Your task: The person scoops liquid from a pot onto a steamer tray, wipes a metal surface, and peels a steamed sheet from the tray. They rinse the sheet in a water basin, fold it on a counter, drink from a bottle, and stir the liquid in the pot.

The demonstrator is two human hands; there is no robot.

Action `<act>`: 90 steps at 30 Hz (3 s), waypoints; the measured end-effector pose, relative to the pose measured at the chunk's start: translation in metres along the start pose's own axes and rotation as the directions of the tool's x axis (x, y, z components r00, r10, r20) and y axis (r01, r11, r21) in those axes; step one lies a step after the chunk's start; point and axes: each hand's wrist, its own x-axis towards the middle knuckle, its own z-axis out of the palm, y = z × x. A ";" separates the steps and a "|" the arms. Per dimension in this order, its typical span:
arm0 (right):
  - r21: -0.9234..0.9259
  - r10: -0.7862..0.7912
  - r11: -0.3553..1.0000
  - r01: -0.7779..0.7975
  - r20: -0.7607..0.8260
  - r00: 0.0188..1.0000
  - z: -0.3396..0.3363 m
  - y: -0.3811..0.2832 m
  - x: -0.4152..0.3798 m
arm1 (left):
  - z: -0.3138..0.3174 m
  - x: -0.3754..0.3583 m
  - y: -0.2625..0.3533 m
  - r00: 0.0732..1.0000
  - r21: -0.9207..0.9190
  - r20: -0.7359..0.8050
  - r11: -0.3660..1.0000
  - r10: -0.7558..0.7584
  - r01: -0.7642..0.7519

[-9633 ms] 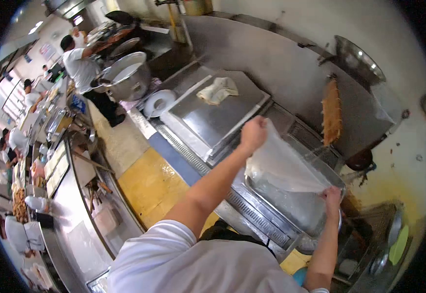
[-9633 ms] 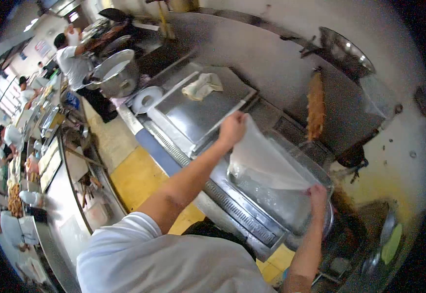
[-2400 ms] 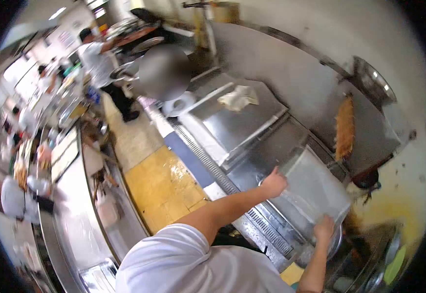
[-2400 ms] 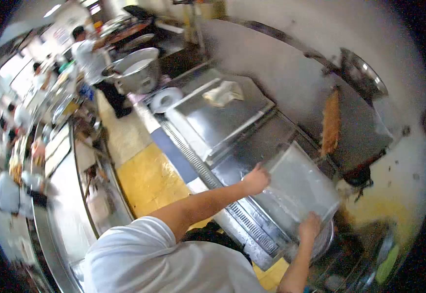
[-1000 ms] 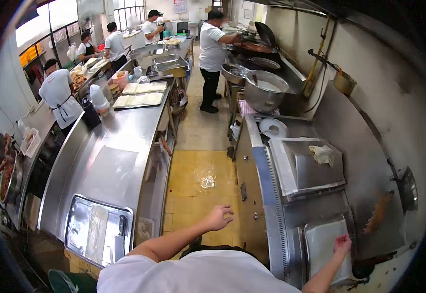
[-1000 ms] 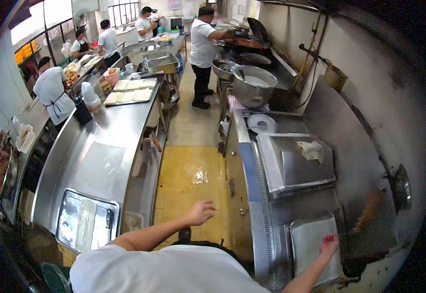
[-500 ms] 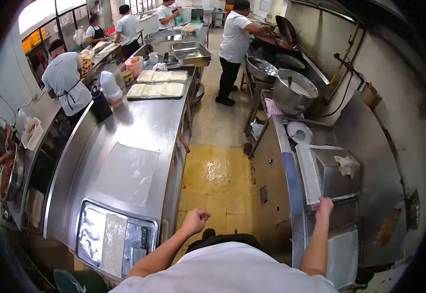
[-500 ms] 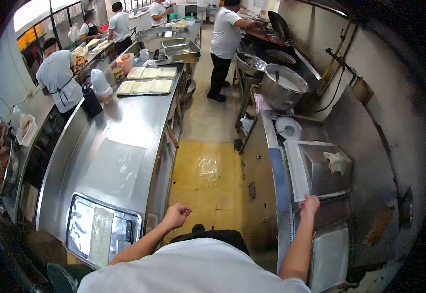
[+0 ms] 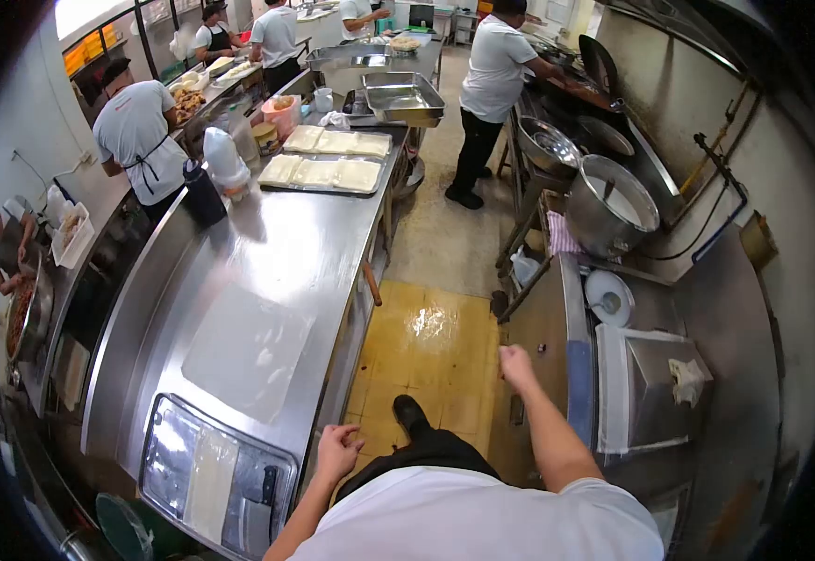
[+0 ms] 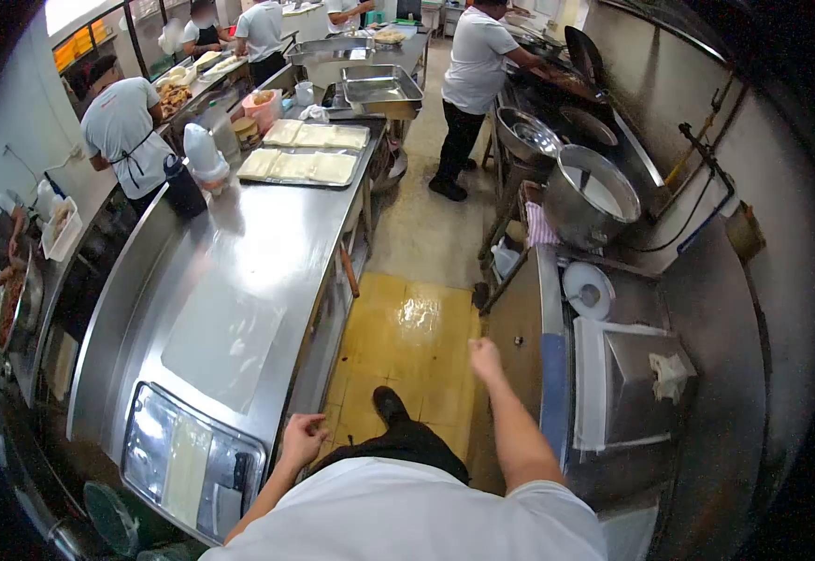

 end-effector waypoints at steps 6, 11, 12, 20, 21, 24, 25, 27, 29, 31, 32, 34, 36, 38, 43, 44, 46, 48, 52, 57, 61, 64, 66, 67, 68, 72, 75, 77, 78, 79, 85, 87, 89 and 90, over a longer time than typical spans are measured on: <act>-0.388 0.223 0.922 0.004 0.539 0.812 0.053 0.004 0.025 | 0.011 0.062 0.020 0.998 -0.129 -0.042 0.990 -0.055 0.049; -0.524 0.241 0.822 0.224 0.677 0.696 0.106 0.092 0.069 | 0.002 0.108 0.073 0.992 -0.166 -0.069 0.982 -0.107 0.094; -0.530 0.245 0.806 0.263 0.704 0.667 0.093 0.076 0.075 | 0.004 0.116 0.073 0.991 -0.160 -0.085 0.983 -0.099 0.085; -0.574 0.218 0.796 0.195 0.571 0.792 0.065 0.047 0.178 | 0.016 0.150 0.085 0.986 -0.055 -0.114 0.992 -0.122 0.116; -0.570 0.233 0.809 0.148 0.541 0.808 0.063 0.043 0.189 | 0.016 0.152 0.084 0.989 0.017 -0.109 0.994 -0.103 0.106; -0.579 0.271 0.810 0.092 0.509 0.817 0.065 0.028 0.210 | 0.017 0.160 0.085 0.986 -0.025 -0.076 0.988 -0.151 0.150; -0.587 0.284 0.805 0.086 0.508 0.813 0.066 0.022 0.211 | 0.018 0.163 0.084 0.981 -0.081 -0.059 0.981 -0.184 0.179; -0.589 0.256 0.792 0.162 0.561 0.788 0.072 0.014 0.207 | 0.024 0.171 0.083 0.971 -0.174 -0.110 0.966 -0.211 0.191; -0.537 0.187 0.815 0.219 0.600 0.778 0.082 0.006 0.199 | 0.026 0.174 0.085 0.965 -0.247 -0.136 0.951 -0.223 0.185; -0.430 0.071 0.865 0.260 0.617 0.783 0.096 0.015 0.181 | 0.016 0.175 0.099 0.966 -0.301 -0.142 0.939 -0.217 0.166; -0.418 0.069 0.863 0.285 0.655 0.752 0.104 0.021 0.176 | 0.015 0.175 0.095 0.972 -0.285 -0.134 0.947 -0.195 0.151; -0.391 0.070 0.862 0.322 0.722 0.688 0.134 0.051 0.173 | 0.014 0.178 0.080 0.983 -0.248 -0.109 0.962 -0.148 0.117; -0.432 0.120 0.855 0.288 0.704 0.700 0.151 0.059 0.165 | 0.008 0.179 0.071 0.991 -0.213 -0.103 0.975 -0.084 0.061; -0.435 0.129 0.863 0.257 0.681 0.721 0.158 0.060 0.156 | 0.004 0.182 0.058 0.993 -0.240 -0.105 0.970 -0.061 0.034; -0.469 0.084 0.853 0.230 0.559 0.825 0.143 0.005 0.139 | -0.030 0.190 0.035 0.996 -0.174 -0.084 0.984 0.023 -0.037; -0.468 0.029 0.847 0.251 0.513 0.858 0.153 0.000 0.140 | -0.043 0.189 0.039 0.996 -0.181 -0.085 0.983 0.014 -0.029; -0.281 0.000 0.954 0.107 0.357 0.934 0.128 -0.129 0.106 | -0.066 0.181 0.047 0.990 -0.302 -0.127 0.953 -0.062 0.021; -0.322 -0.068 0.926 0.198 0.373 0.925 0.145 -0.176 0.101 | -0.074 0.174 0.028 0.985 -0.350 -0.149 0.936 -0.088 0.031; -0.204 -0.492 0.754 0.625 0.454 0.743 0.200 -0.239 0.093 | -0.102 0.159 -0.014 0.956 -0.524 -0.183 0.846 -0.228 0.101; -0.237 -0.487 0.704 0.670 0.526 0.697 0.254 -0.308 0.087 | -0.182 0.150 -0.091 0.798 -0.454 -0.441 0.869 -0.410 0.195; -0.159 -0.555 0.666 0.729 0.548 0.627 0.274 -0.327 0.079 | -0.274 0.160 -0.152 0.574 -0.310 -0.626 0.844 -0.528 0.438; -0.149 -0.545 0.672 0.725 0.564 0.620 0.269 -0.341 0.065 | -0.302 0.178 -0.206 0.525 -0.165 -0.737 0.866 -0.426 0.472; -0.162 -0.525 0.689 0.706 0.560 0.641 0.267 -0.344 0.062 | -0.314 0.191 -0.225 0.486 -0.140 -0.741 0.814 -0.464 0.563; -0.169 -0.484 0.720 0.673 0.573 0.662 0.266 -0.346 0.063 | -0.318 0.195 -0.231 0.497 -0.127 -0.701 0.774 -0.512 0.620; -0.178 -0.440 0.748 0.639 0.587 0.679 0.264 -0.348 0.065 | -0.321 0.199 -0.236 0.500 -0.110 -0.659 0.730 -0.561 0.675; -0.199 -0.365 0.786 0.586 0.616 0.699 0.270 -0.359 0.085 | -0.323 0.201 -0.238 0.510 -0.047 -0.608 0.669 -0.609 0.742; -0.079 -0.444 0.797 0.598 0.594 0.671 0.288 -0.371 0.097 | -0.325 0.201 -0.230 0.514 -0.079 -0.598 0.684 -0.615 0.725; -0.019 -0.473 0.806 0.592 0.582 0.662 0.298 -0.405 0.083 | -0.322 0.203 -0.232 0.506 -0.137 -0.606 0.707 -0.614 0.694; 0.022 -0.466 0.819 0.573 0.608 0.643 0.305 -0.419 0.079 | -0.320 0.203 -0.234 0.499 -0.168 -0.608 0.715 -0.617 0.678; 0.063 -0.461 0.831 0.552 0.633 0.622 0.314 -0.431 0.074 | -0.321 0.203 -0.233 0.508 -0.169 -0.590 0.711 -0.628 0.682; 0.351 -0.625 0.749 0.562 0.656 0.423 0.389 -0.486 0.038 | -0.319 0.210 -0.250 0.503 -0.295 -0.566 0.731 -0.653 0.616; 0.378 -0.638 0.722 0.580 0.687 0.347 0.415 -0.510 0.018 | -0.321 0.213 -0.240 0.448 -0.421 -0.540 0.690 -0.712 0.589; 0.408 -0.642 0.695 0.591 0.723 0.255 0.445 -0.535 -0.003 | -0.330 0.210 -0.218 0.502 -0.302 -0.537 0.710 -0.678 0.636; 0.428 -0.648 0.672 0.605 0.735 0.201 0.463 -0.545 -0.013 | -0.334 0.208 -0.213 0.529 -0.241 -0.531 0.717 -0.661 0.654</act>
